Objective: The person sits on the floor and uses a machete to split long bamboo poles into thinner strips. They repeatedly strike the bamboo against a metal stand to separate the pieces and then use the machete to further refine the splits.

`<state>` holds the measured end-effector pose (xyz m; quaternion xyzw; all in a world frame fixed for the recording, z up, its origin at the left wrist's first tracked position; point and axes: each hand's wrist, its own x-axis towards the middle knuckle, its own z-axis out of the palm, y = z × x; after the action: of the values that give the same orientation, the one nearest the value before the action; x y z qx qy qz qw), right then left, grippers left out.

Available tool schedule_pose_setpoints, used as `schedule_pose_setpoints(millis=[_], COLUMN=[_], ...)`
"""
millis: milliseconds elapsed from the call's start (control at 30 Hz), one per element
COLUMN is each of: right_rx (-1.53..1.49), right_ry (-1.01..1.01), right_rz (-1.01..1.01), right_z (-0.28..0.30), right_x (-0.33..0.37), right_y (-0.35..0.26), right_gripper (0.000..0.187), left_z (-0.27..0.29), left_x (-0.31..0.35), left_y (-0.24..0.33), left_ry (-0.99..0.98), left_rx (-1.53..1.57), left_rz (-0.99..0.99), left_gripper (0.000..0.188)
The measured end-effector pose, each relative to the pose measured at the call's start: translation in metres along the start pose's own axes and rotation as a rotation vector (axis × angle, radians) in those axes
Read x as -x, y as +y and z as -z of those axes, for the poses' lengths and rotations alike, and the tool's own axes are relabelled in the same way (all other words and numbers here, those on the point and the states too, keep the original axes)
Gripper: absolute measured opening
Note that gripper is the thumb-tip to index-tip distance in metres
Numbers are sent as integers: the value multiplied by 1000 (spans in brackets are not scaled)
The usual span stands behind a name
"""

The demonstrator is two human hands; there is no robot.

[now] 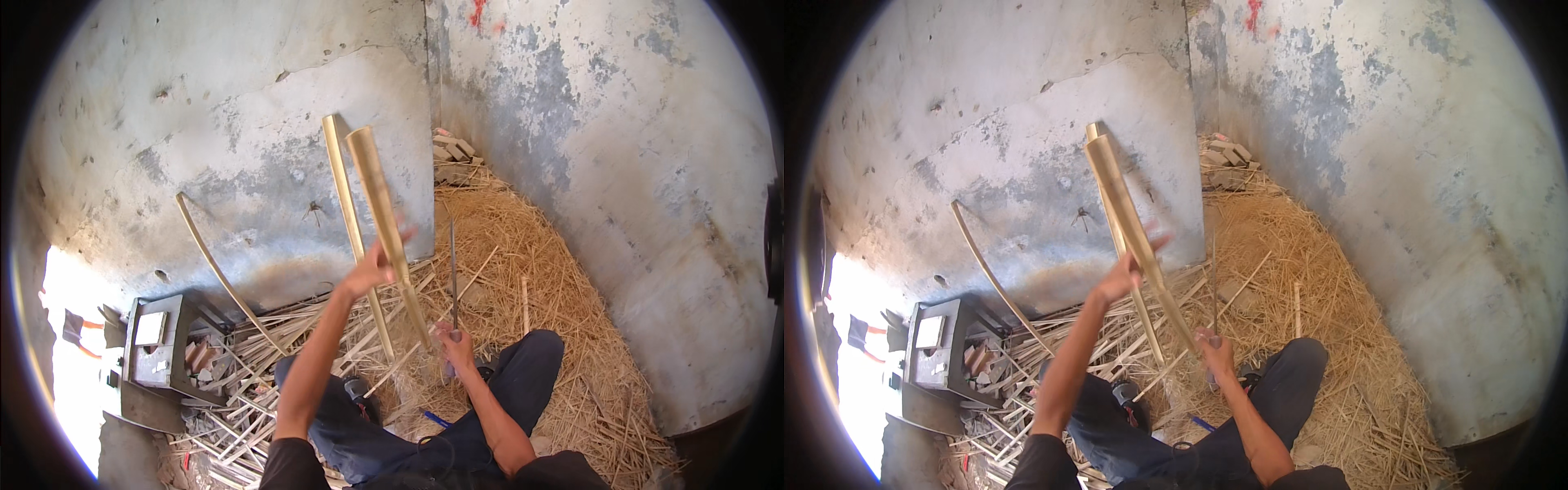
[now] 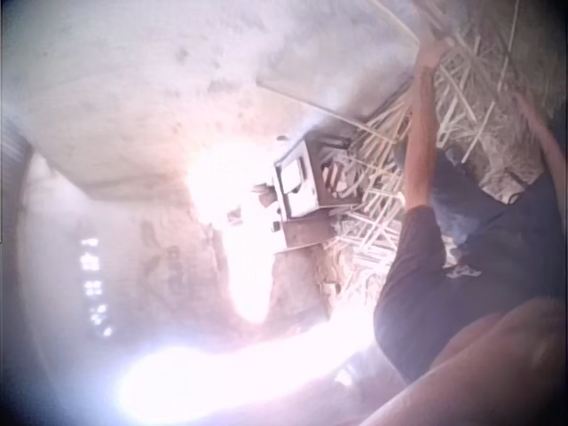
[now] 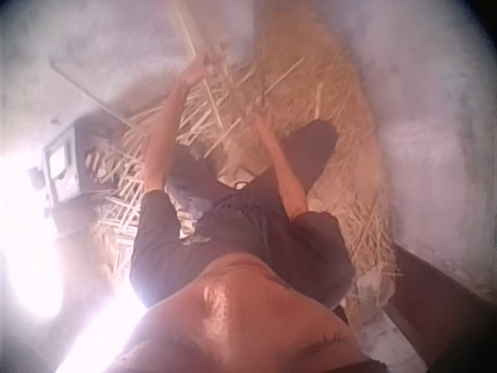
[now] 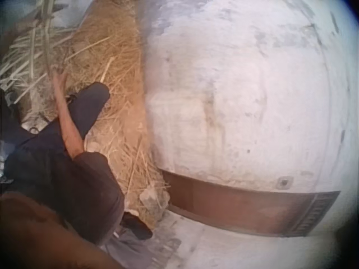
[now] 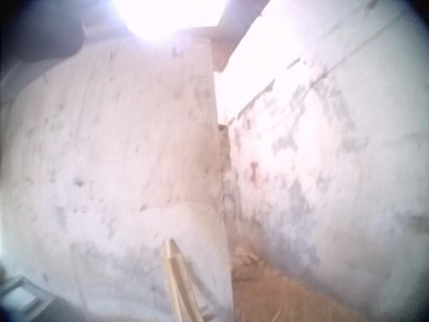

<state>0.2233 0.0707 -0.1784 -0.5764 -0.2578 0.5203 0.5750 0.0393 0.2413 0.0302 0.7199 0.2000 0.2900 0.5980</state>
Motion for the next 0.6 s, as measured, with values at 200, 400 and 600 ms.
schedule_pose_setpoints(millis=[200, 400, 600], right_rx=[-117, -343, -433], right_ry=[-54, -4, 104], right_rz=[-10, -268, -529], right_z=[12, 18, 16], right_x=[2, 11, 18], right_y=[0, 18, 128], right_gripper=[26, 16, 18], left_z=[-47, -64, -81], left_x=[27, 9, -12], left_y=[-83, -82, -87], left_ry=[245, 440, 707], left_rx=[165, 134, -12], left_rz=[-57, -68, 26], left_gripper=[60, 17, 37])
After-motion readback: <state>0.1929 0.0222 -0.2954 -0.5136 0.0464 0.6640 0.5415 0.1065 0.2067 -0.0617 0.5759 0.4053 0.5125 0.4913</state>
